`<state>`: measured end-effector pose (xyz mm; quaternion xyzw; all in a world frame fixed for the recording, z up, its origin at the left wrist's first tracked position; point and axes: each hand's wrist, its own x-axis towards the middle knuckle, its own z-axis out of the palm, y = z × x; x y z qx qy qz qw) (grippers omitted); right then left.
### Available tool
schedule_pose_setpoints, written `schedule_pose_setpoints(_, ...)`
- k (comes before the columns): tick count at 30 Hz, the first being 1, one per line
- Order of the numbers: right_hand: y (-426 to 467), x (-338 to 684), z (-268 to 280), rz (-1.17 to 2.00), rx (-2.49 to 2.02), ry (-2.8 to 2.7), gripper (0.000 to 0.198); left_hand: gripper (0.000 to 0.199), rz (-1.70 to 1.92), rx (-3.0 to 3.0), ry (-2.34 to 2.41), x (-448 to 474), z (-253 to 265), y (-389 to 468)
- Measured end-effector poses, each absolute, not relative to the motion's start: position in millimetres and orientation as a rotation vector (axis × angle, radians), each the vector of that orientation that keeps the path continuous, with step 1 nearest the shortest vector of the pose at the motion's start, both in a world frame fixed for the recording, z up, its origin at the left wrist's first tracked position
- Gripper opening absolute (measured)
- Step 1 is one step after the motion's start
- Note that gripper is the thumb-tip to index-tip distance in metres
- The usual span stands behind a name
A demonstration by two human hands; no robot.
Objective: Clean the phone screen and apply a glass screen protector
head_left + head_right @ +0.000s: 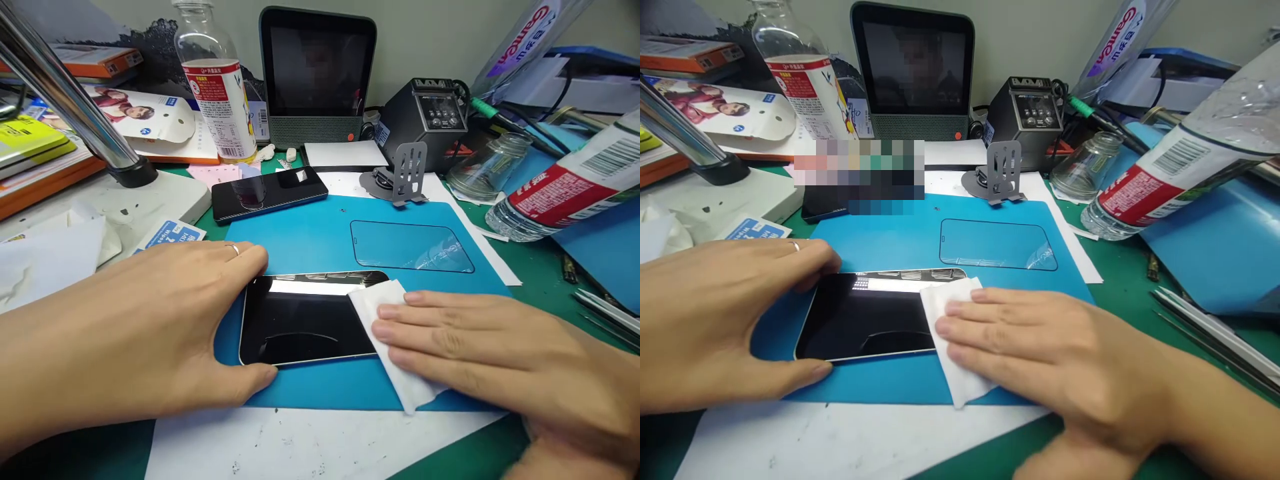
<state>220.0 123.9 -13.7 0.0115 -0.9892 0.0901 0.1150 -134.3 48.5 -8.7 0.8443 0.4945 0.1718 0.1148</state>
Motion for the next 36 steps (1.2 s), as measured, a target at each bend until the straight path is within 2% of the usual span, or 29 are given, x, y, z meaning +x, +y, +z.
schedule_pose_setpoints(3, 123.9, 218.0, -12.8, 0.231, -0.036, -2.878, 0.088, 0.041, 0.292, 2.493, 1.559, -128.4, -4.7, 52.1)
schedule_pose_setpoints(9, 126.9, 216.2, -13.0, 0.239, -0.072, -2.868, 0.081, 0.045, 0.335, 2.508, 1.477, -125.0, -2.4, 54.4)
schedule_pose_setpoints(13, 121.5, 215.1, -13.3, 0.291, -0.076, -2.902, 0.094, 0.045, 0.231, 2.527, 1.53, -122.5, 1.0, 54.4)
schedule_pose_setpoints(16, 117.7, 213.6, -12.8, 0.31, -0.112, -2.922, 0.09, 0.046, 0.169, 2.527, 1.522, -120.2, 4.5, 54.9)
schedule_pose_setpoints(23, 122.3, 208.4, -14.6, 0.312, -0.207, -2.968, 0.102, 0.044, 0.237, 2.55, 1.503, -116.4, 4.2, 56.4)
schedule_pose_setpoints(27, 116.8, 203.7, -15.6, 0.35, -0.163, -3.005, 0.123, 0.045, 0.183, 2.592, 1.508, -115.6, 2.0, 56.6)
schedule_pose_setpoints(36, 113.9, 198.6, -15.6, 0.315, -0.207, -3.021, 0.126, 0.047, 0.171, 2.644, 1.508, -111.8, -0.9, 56.7)
